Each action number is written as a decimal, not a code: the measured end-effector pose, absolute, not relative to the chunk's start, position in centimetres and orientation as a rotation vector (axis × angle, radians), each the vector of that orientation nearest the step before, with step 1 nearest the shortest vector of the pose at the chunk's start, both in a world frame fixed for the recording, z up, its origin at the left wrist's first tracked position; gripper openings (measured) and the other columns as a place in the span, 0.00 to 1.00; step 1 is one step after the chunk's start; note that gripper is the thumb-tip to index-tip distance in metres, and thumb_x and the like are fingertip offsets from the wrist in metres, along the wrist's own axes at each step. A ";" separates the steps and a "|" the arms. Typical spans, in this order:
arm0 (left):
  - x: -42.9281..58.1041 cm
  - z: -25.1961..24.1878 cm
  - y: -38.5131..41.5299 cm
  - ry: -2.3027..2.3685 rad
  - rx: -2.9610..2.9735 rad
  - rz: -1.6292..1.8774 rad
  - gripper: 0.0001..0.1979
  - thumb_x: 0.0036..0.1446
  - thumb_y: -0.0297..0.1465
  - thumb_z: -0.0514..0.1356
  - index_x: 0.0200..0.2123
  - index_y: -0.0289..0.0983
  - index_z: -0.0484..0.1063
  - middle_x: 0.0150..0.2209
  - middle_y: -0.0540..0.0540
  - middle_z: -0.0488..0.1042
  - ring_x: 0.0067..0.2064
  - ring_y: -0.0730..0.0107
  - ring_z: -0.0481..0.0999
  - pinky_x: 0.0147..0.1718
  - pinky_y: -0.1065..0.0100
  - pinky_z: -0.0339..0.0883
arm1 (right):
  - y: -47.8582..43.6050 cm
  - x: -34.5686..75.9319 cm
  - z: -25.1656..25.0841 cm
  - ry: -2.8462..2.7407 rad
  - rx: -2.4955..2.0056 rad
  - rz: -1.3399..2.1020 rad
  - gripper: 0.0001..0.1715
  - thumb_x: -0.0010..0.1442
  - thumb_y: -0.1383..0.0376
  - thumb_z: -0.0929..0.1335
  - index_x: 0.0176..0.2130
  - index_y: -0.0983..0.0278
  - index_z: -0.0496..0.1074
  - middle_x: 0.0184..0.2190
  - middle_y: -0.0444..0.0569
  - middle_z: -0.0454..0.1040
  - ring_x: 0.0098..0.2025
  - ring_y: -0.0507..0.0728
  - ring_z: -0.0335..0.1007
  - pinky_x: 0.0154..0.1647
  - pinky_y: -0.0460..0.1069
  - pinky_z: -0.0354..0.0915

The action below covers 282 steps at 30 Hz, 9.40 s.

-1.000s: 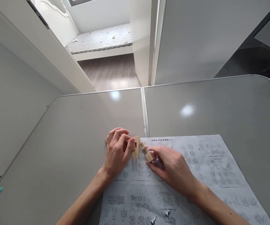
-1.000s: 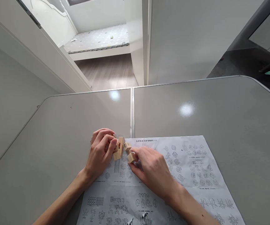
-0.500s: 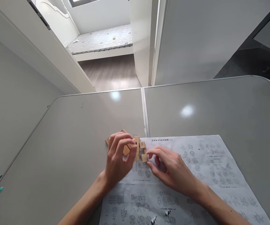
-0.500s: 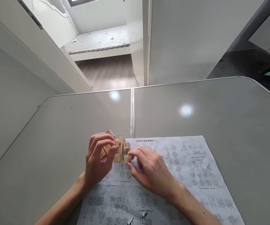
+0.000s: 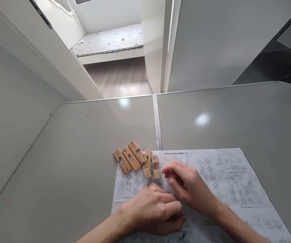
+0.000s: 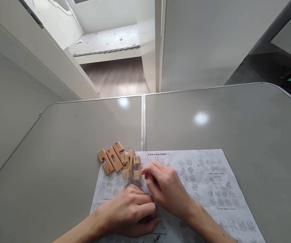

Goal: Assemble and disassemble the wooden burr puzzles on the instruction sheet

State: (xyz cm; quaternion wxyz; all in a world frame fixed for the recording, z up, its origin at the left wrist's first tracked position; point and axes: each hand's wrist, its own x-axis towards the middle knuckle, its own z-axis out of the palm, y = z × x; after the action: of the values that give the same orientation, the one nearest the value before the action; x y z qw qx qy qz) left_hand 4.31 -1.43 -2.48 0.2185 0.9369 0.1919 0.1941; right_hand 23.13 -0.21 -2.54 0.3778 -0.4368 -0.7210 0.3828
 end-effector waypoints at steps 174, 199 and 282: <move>4.5 -2.5 -1.4 0.727 2.483 0.522 0.15 0.65 0.34 0.63 0.25 0.40 0.69 0.20 0.55 0.72 0.22 0.74 0.72 0.22 0.69 0.61 | -0.1 23.2 -2.2 -1.859 -1.159 1.002 0.14 0.67 0.76 0.62 0.40 0.59 0.71 0.33 0.43 0.74 0.27 0.52 0.68 0.28 0.47 0.65; -0.8 2.6 -0.9 1.039 2.443 1.139 0.13 0.69 0.22 0.58 0.31 0.40 0.64 0.24 0.53 0.68 0.26 0.72 0.66 0.27 0.68 0.61 | 0.1 23.4 -2.1 -1.868 -1.127 0.949 0.13 0.68 0.75 0.62 0.41 0.60 0.73 0.33 0.44 0.77 0.28 0.53 0.69 0.30 0.47 0.64; -7.8 -0.3 3.1 1.456 2.628 0.413 0.48 0.65 0.48 0.67 0.79 0.48 0.45 0.64 0.36 0.72 0.64 0.43 0.71 0.62 0.44 0.73 | 0.4 23.2 -2.7 -1.833 -1.129 1.016 0.14 0.64 0.76 0.63 0.40 0.60 0.73 0.33 0.44 0.77 0.28 0.52 0.66 0.31 0.47 0.60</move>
State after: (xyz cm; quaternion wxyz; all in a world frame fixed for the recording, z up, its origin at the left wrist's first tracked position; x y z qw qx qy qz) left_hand -7.81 3.11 -0.33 0.0544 0.8653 0.4793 0.1361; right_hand 23.23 0.38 -2.73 0.3713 -0.4403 -0.7150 0.3963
